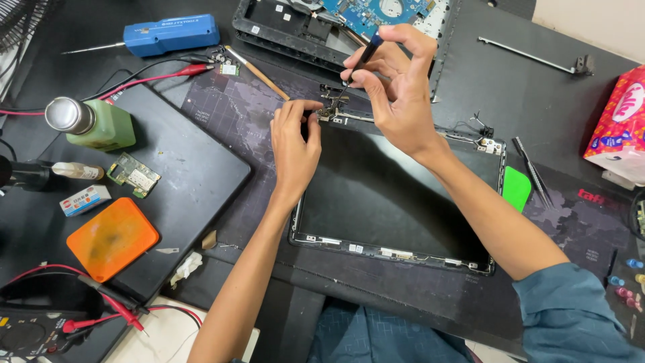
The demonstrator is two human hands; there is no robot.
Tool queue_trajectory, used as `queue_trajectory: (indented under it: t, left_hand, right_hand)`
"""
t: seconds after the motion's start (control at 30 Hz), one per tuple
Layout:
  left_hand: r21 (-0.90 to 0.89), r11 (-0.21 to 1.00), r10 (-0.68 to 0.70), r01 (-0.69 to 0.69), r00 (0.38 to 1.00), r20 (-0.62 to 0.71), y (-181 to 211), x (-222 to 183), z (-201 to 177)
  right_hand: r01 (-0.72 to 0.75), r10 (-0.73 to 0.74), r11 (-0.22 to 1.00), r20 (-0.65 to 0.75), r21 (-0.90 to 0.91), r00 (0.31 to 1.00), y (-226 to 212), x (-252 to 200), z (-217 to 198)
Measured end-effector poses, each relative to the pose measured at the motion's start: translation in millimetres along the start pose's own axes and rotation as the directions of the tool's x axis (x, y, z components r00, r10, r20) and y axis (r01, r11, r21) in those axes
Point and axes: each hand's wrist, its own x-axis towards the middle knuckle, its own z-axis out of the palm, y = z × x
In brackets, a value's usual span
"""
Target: The recorder is repairing or replacing the LCD screen and internal components of a laptop at a workbench.
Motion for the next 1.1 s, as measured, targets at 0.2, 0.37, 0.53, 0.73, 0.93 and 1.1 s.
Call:
queue_trajectory:
  t: [0.2,0.37,0.53,0.73,0.93,1.1]
  left_hand:
    - [-0.171,0.982,-0.074,0.083,0.995,0.063,9.3,13.6,-12.7]
    - [-0.384,0.918,0.177,-0.098,0.969,0.174,40.4,42.2,-36.8]
    - [-0.624,0.781,0.237,0.008,0.921,0.309,33.8,73.9,-24.0]
    - [-0.631,0.772,0.222,0.070,0.901,0.372,35.2,84.1,-17.6]
    - [-0.458,0.888,0.089,0.033,0.966,0.242,36.1,83.0,-11.0]
    - [-0.405,0.911,0.185,-0.073,0.952,0.243,33.2,85.3,-11.9]
  right_hand:
    - [0.022,-0.031,0.991,-0.070,-0.132,0.997,-0.7,10.7,7.6]
    - [0.111,-0.127,0.967,-0.056,-0.231,0.990,-17.4,32.1,4.4]
    - [0.106,-0.128,0.966,-0.079,-0.237,0.989,-15.2,40.2,1.9]
    - [-0.032,0.017,0.990,-0.109,-0.138,0.994,-28.8,47.1,-4.4]
    - [-0.125,0.125,0.988,0.010,0.085,0.992,-52.4,56.9,-0.3]
    - [0.024,-0.024,0.998,0.003,-0.061,1.000,-41.2,41.0,2.9]
